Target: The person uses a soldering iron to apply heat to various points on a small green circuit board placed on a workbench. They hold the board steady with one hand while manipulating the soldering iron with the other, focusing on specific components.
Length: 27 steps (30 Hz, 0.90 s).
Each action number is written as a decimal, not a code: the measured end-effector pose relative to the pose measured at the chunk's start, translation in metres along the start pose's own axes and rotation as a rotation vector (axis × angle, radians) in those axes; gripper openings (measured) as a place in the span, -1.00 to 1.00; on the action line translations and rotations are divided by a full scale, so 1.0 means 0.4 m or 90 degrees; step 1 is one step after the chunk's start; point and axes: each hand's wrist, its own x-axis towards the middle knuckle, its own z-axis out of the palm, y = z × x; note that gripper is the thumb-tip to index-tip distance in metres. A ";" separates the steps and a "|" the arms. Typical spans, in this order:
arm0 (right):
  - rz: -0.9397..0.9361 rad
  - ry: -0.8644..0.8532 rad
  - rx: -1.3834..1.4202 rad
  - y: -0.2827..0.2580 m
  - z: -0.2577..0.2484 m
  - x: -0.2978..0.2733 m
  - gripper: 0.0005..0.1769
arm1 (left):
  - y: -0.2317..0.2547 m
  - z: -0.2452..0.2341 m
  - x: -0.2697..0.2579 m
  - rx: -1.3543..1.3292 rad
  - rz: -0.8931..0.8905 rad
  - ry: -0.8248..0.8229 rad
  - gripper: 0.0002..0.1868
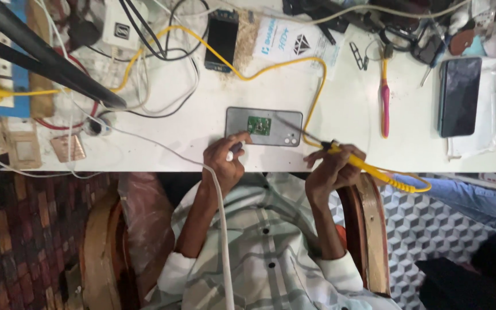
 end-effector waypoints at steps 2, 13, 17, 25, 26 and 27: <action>0.030 0.001 0.011 -0.027 -0.008 0.009 -0.62 | -0.010 0.006 -0.011 -0.021 -0.045 -0.022 -0.51; 0.158 -0.070 -0.018 -0.149 -0.019 0.036 -0.74 | -0.009 0.004 -0.008 -0.029 0.059 0.021 -0.34; 0.141 -0.102 -0.036 -0.144 -0.027 0.046 -0.77 | -0.006 0.003 0.000 -0.047 0.033 0.005 -0.32; 0.127 -0.095 -0.028 -0.096 -0.088 0.073 -0.71 | -0.010 0.008 -0.008 -0.025 0.004 0.001 -0.35; 0.092 -0.117 -0.025 -0.091 -0.096 0.080 -0.70 | -0.012 0.005 -0.008 -0.029 -0.026 -0.013 -0.37; 0.058 -0.139 -0.022 -0.086 -0.102 0.090 -0.68 | -0.014 0.003 -0.007 -0.034 0.002 -0.003 -0.35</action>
